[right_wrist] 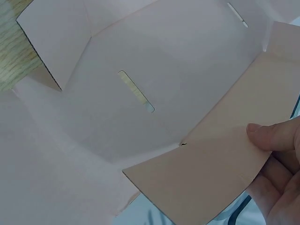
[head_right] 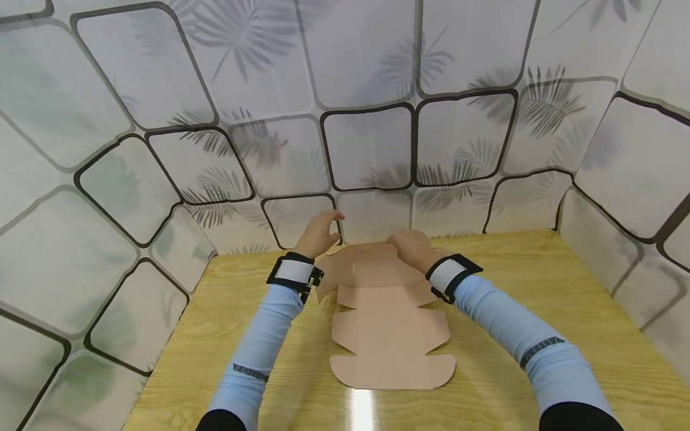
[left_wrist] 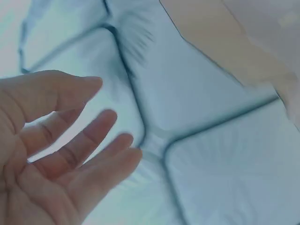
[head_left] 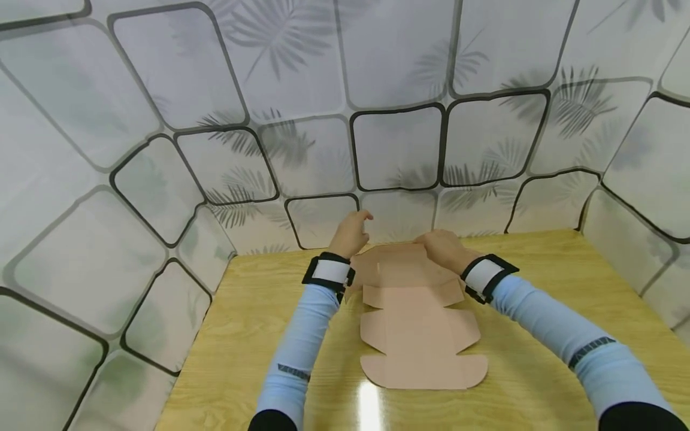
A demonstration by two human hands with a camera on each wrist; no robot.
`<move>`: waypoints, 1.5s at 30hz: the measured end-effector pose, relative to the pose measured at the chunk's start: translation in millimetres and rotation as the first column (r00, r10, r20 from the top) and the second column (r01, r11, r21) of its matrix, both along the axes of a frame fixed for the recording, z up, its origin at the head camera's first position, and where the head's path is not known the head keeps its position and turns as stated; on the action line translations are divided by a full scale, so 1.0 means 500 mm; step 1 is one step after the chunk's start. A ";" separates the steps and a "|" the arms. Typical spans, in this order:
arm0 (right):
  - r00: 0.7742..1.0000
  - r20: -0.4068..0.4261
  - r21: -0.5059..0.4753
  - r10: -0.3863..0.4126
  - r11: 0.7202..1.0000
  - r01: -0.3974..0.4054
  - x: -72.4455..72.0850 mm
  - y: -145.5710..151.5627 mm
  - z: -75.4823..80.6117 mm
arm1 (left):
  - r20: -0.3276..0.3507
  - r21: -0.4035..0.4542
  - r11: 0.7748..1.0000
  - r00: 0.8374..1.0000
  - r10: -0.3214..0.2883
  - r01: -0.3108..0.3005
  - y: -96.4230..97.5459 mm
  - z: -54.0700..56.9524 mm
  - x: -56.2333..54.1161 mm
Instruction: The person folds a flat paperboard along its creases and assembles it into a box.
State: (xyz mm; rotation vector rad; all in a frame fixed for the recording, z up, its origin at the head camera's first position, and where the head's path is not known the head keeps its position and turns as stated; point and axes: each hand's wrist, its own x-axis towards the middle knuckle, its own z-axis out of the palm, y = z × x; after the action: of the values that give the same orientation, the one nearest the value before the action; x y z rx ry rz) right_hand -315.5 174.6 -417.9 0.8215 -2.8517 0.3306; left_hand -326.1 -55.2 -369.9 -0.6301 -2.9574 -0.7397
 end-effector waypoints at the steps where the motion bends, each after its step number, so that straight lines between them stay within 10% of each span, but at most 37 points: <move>1: 1.000 -0.006 -0.001 0.000 1.000 0.000 0.000 0.000 0.001 | -0.010 -0.009 1.000 1.000 -0.026 0.026 -0.007 -0.025 -0.027; 7: 1.000 -0.020 0.021 0.004 1.000 -0.004 0.001 -0.002 0.001 | 0.113 -0.113 0.989 0.991 -0.078 0.091 -0.005 -0.100 -0.050; 16: 1.000 -0.012 0.075 -0.012 0.997 0.013 0.000 -0.010 -0.008 | 0.108 -0.171 0.976 0.987 -0.118 0.135 0.020 -0.083 0.007; 27: 0.998 -0.058 0.077 -0.003 0.997 0.008 0.006 -0.019 -0.008 | 0.147 -0.228 0.953 0.974 -0.170 0.201 0.049 -0.105 0.014; 35: 0.997 -0.074 0.049 0.013 0.999 -0.010 0.008 -0.020 -0.015 | -0.036 -0.123 0.977 0.983 -0.178 0.172 0.056 -0.122 0.016; 45: 0.995 -0.097 0.021 0.019 1.000 -0.017 0.015 -0.013 -0.013 | -0.043 -0.119 0.978 0.983 -0.178 0.171 0.063 -0.122 0.014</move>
State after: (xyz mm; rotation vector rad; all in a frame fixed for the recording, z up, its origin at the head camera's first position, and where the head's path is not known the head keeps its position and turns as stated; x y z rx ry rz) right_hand -308.2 167.9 -424.3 0.8438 -2.7632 0.2578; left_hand -318.9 -23.8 -430.9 -0.9125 -2.9391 -0.5545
